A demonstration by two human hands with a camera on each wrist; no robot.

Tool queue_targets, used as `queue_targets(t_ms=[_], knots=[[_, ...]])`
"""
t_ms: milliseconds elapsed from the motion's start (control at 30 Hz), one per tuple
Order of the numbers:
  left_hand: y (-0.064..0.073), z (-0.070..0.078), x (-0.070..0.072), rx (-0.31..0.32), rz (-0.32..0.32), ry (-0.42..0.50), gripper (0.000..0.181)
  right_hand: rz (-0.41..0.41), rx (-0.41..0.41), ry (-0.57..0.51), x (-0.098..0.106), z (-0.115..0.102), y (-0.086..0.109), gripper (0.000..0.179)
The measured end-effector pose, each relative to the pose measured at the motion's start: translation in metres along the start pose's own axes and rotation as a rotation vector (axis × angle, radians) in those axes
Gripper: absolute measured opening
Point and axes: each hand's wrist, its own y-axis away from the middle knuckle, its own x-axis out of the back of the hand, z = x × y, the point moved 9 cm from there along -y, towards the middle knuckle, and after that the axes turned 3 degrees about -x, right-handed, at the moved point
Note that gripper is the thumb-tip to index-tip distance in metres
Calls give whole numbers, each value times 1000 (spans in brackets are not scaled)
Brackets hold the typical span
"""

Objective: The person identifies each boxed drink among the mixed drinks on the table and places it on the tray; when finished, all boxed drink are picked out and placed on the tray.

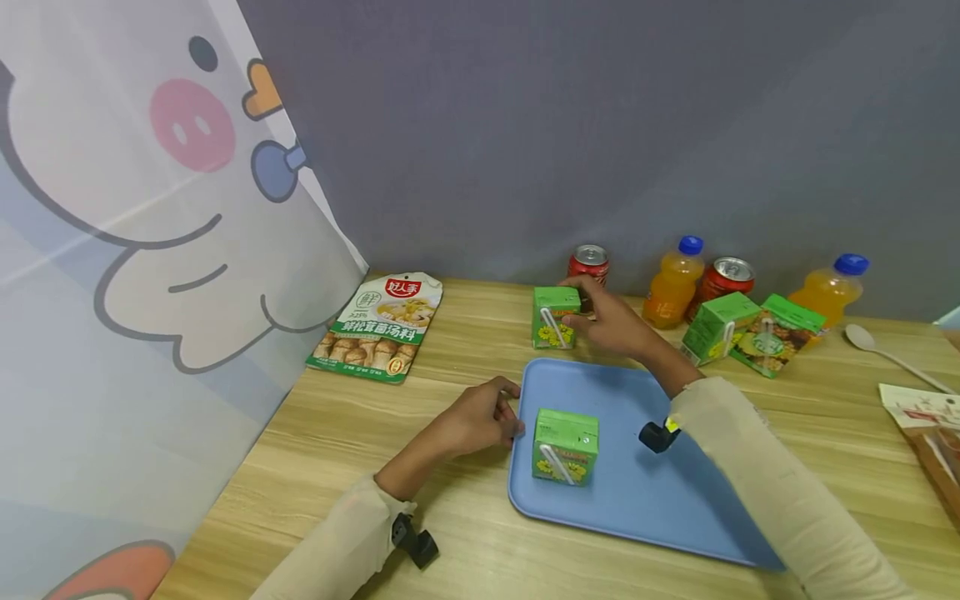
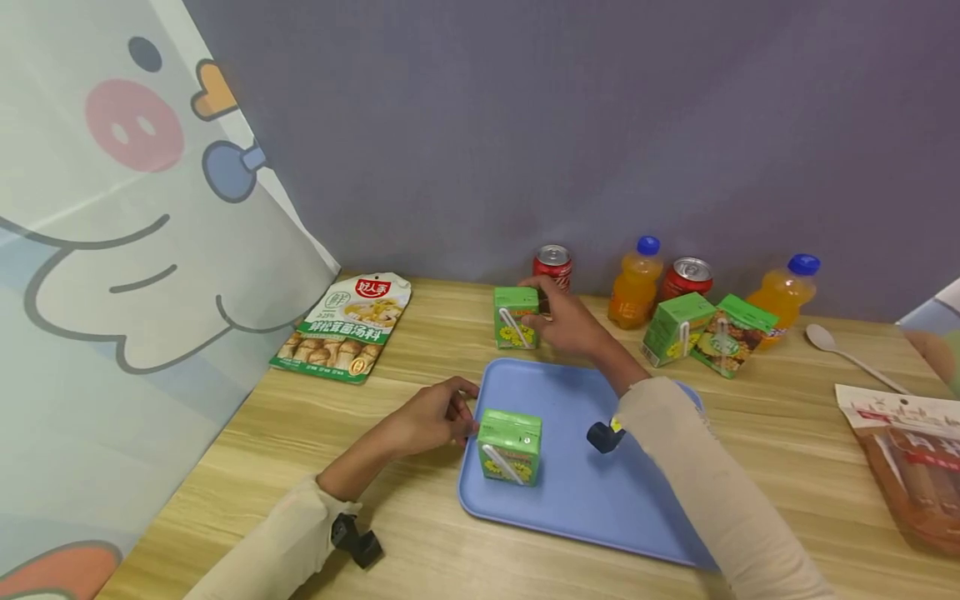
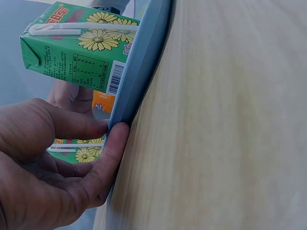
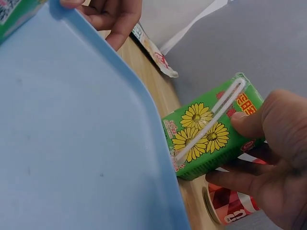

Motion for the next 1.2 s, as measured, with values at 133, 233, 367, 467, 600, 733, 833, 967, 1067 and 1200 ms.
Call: queue_targets(t_ms=[133,233,367,467,600,733,833,967,1067,1200], knots=[[-1,0,0,0,0,-3,49,33,-30,18,2,0,1,51],[-1,0,0,-2,0,-4,49,60,-44,12,4,-1,3,52],[0,0,-1,-3,0,-1,49,110,-21,15,12,-9,6,51],[0,0,-1,-2,3,7,49,135,11,24,18,-18,10,50],[0,1,-1,-7,5,8,49,157,16,26,26,-27,16,52],[0,1,-1,-15,0,3,49,174,-3,40,33,-35,24,55],[0,1,-1,-18,-5,0,49,182,6,44,35,-41,32,55],[-1,1,0,-19,-5,-8,49,175,53,41,35,-52,45,54],[-1,1,0,-18,0,-14,50,171,70,55,33,-58,56,54],[-1,0,0,-20,0,-15,50,169,54,70,28,-60,68,56]])
